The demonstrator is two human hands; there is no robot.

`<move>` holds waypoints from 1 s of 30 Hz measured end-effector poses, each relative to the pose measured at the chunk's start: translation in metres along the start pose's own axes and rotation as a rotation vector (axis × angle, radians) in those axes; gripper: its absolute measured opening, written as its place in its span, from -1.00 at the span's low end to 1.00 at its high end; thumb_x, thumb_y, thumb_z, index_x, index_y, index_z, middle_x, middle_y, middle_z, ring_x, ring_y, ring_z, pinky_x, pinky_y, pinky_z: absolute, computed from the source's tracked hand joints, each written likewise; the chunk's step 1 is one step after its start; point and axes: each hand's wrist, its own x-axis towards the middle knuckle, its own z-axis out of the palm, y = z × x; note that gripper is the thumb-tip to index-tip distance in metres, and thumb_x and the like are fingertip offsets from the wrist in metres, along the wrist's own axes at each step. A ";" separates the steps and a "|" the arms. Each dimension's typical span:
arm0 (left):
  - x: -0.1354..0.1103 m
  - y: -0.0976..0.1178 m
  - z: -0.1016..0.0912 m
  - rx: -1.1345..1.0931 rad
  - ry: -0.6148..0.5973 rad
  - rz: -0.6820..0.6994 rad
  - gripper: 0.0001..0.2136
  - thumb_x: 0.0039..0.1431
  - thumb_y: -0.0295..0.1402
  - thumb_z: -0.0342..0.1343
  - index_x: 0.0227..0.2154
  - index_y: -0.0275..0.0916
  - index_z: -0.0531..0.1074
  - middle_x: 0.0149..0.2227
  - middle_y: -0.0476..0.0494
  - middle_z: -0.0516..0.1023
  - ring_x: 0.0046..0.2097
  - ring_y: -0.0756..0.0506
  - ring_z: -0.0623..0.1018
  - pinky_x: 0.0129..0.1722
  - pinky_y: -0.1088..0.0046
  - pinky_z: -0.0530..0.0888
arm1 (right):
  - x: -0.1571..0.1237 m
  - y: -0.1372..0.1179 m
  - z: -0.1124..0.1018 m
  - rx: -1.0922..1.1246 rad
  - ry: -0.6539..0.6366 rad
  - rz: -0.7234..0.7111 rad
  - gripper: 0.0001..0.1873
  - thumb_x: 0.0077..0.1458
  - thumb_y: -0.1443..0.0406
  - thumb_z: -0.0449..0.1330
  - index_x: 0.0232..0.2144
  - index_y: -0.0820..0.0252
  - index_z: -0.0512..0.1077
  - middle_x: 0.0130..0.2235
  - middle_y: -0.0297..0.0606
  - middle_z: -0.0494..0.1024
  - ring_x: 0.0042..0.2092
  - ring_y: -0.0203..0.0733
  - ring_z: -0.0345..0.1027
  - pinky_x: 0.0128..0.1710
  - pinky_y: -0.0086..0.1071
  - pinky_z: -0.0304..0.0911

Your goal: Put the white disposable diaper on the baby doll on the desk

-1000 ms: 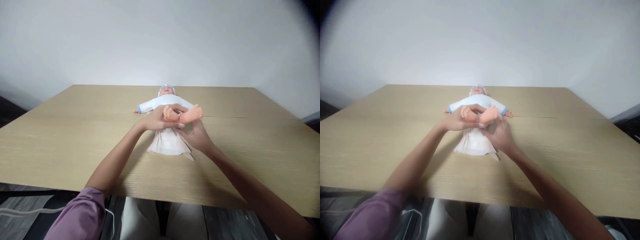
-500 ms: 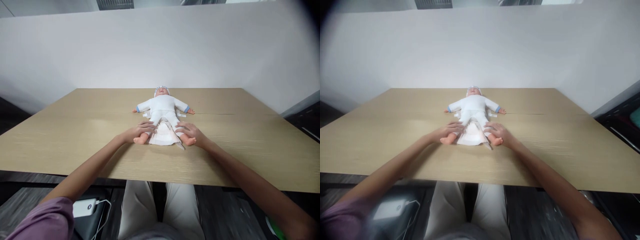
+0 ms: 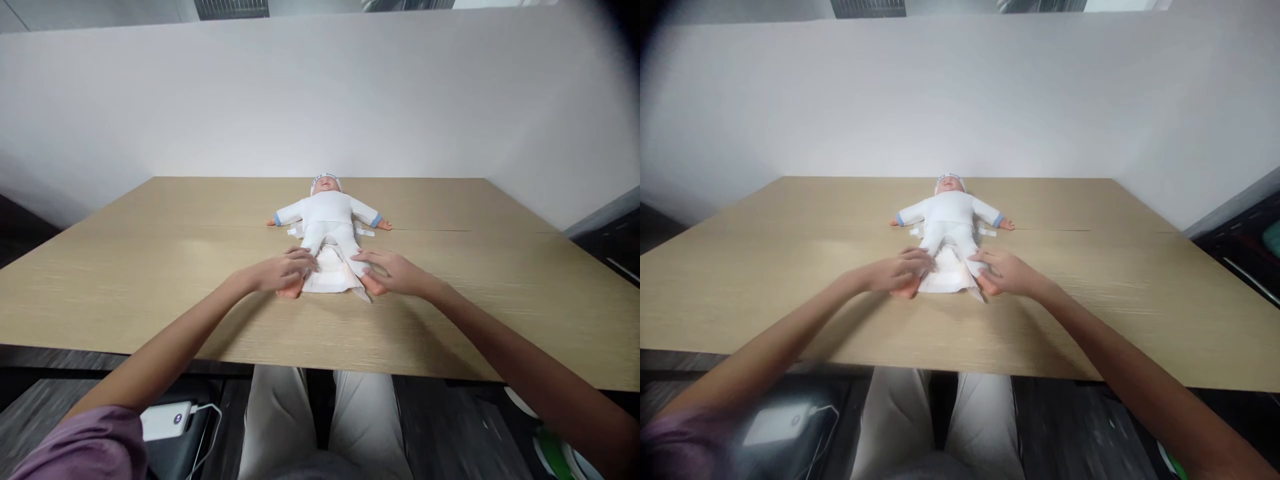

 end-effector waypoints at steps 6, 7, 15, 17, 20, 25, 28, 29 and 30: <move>0.008 0.023 0.020 0.174 0.088 -0.112 -0.25 0.11 0.15 0.30 0.23 -0.23 0.33 0.24 -0.41 0.37 0.29 -0.52 0.28 0.24 -0.17 0.35 | 0.002 -0.044 0.029 -0.295 0.070 0.042 -0.09 0.15 -0.16 0.32 0.42 -0.02 0.24 0.18 0.08 0.41 0.20 0.24 0.31 0.15 0.12 0.30; 0.009 0.023 0.022 0.194 0.093 -0.115 -0.26 0.11 0.13 0.31 0.21 -0.24 0.33 0.24 -0.41 0.36 0.28 -0.52 0.28 0.23 -0.17 0.35 | 0.002 -0.046 0.034 -0.312 0.081 0.057 -0.14 0.17 -0.11 0.33 0.41 0.00 0.27 0.17 0.08 0.41 0.18 0.23 0.31 0.14 0.10 0.30; 0.012 0.018 0.026 0.134 0.195 -0.169 -0.74 0.18 -0.29 0.21 -0.07 -0.19 0.46 0.10 -0.27 0.50 0.19 -0.37 0.38 0.21 0.01 0.37 | 0.016 -0.027 0.039 -0.207 0.187 0.143 -0.59 0.29 0.46 0.05 0.04 0.13 0.58 -0.07 -0.08 0.53 0.01 0.07 0.33 0.05 -0.09 0.31; 0.017 0.016 0.017 0.006 0.257 -0.214 -0.84 0.31 -0.26 0.10 -0.15 -0.17 0.49 -0.05 -0.19 0.58 0.09 -0.29 0.46 0.14 0.09 0.42 | 0.025 -0.019 0.036 -0.115 0.237 0.165 -0.67 0.33 0.41 0.03 -0.07 0.16 0.58 -0.14 -0.10 0.54 -0.06 0.06 0.35 0.01 -0.09 0.32; 0.033 0.004 -0.006 -0.170 0.406 -0.259 -0.74 0.42 -0.13 0.00 -0.18 -0.16 0.50 -0.15 -0.13 0.60 -0.04 -0.23 0.53 0.07 0.16 0.46 | 0.045 -0.007 0.030 0.016 0.394 0.201 -0.71 0.42 0.24 0.00 -0.13 0.13 0.52 -0.12 -0.09 0.53 -0.03 0.07 0.39 0.07 -0.06 0.32; 0.075 -0.040 -0.043 -0.364 0.497 -0.247 -0.67 0.37 -0.06 0.06 -0.08 -0.19 0.51 -0.01 -0.17 0.59 0.08 -0.25 0.52 0.15 0.18 0.43 | 0.093 0.021 0.017 0.161 0.558 0.266 -0.62 0.43 0.03 -0.03 -0.11 0.13 0.45 -0.06 -0.09 0.55 0.03 0.04 0.43 0.14 -0.11 0.32; 0.102 -0.071 -0.047 -0.572 0.509 -0.364 -0.63 0.35 0.01 0.07 -0.14 -0.22 0.50 -0.19 -0.13 0.59 -0.10 -0.20 0.55 -0.03 0.26 0.49 | 0.122 0.048 0.014 0.347 0.526 0.464 -0.61 0.36 -0.04 0.06 -0.26 0.10 0.44 -0.28 -0.21 0.58 -0.18 -0.02 0.45 -0.05 -0.16 0.40; 0.110 -0.081 -0.045 -0.637 0.524 -0.380 -0.63 0.33 0.03 0.10 -0.19 -0.23 0.48 -0.25 -0.12 0.57 -0.15 -0.18 0.55 -0.07 0.28 0.49 | 0.131 0.057 0.014 0.463 0.502 0.548 -0.63 0.32 -0.04 0.11 -0.30 0.10 0.44 -0.35 -0.24 0.56 -0.26 -0.05 0.44 -0.13 -0.18 0.41; 0.117 -0.089 -0.042 -0.703 0.541 -0.381 -0.62 0.29 0.04 0.14 -0.23 -0.23 0.47 -0.28 -0.11 0.56 -0.18 -0.16 0.54 -0.11 0.30 0.48 | 0.137 0.066 0.016 0.584 0.474 0.622 -0.65 0.29 -0.02 0.15 -0.34 0.10 0.44 -0.41 -0.27 0.53 -0.33 -0.07 0.43 -0.21 -0.20 0.40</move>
